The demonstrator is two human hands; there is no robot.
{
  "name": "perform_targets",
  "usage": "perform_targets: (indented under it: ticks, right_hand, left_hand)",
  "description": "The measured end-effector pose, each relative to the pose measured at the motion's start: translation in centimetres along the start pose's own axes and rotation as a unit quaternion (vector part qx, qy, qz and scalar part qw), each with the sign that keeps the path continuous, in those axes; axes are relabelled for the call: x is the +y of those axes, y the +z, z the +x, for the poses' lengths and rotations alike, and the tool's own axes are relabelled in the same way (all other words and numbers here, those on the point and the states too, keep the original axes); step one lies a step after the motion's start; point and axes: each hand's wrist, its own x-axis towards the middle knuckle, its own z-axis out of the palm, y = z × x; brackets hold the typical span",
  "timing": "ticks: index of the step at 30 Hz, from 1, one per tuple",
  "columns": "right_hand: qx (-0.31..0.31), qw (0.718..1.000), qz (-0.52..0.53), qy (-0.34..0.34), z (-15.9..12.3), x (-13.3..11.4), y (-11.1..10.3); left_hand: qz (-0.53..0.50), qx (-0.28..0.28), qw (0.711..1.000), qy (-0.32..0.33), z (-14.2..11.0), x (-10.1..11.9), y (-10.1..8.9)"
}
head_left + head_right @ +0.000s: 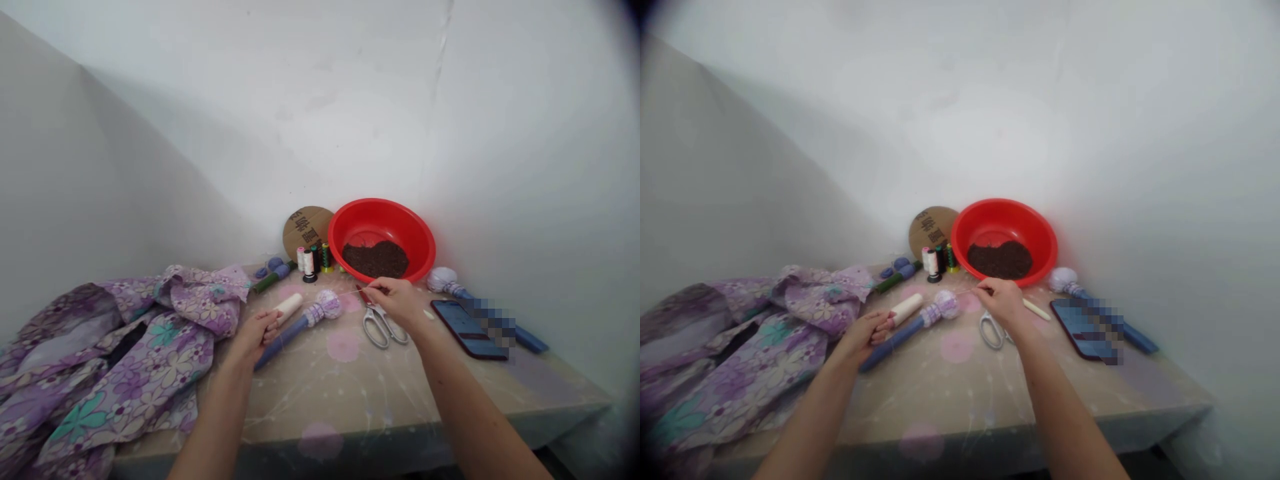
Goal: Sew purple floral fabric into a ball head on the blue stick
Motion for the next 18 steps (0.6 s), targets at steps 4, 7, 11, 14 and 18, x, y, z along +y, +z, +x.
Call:
perform_targets:
  ticks: [4,7,11,14,18]
  right_hand:
    - [0.041,0.968,0.215,0.122,-0.1,-0.6,0.8]
    - [0.063,0.907,0.386,0.157,0.0,-1.5,1.3]
    - [0.051,0.823,0.548,0.138,0.1,-3.1,1.4]
    - [0.034,0.803,0.582,0.125,0.3,-4.0,1.2]
    - [0.109,0.811,0.565,0.104,1.3,-3.8,0.4]
  left_hand:
    - [0.009,-0.005,1.000,-0.009,-0.1,-0.3,0.0]
    - [0.031,-0.003,0.999,-0.012,-0.2,-0.5,0.4]
    - [0.073,-0.007,0.997,-0.002,-0.3,-0.9,1.4]
    - [0.090,-0.025,0.996,0.000,-0.6,-1.0,2.3]
    - [0.195,-0.052,0.979,0.039,-1.3,-0.6,3.0]
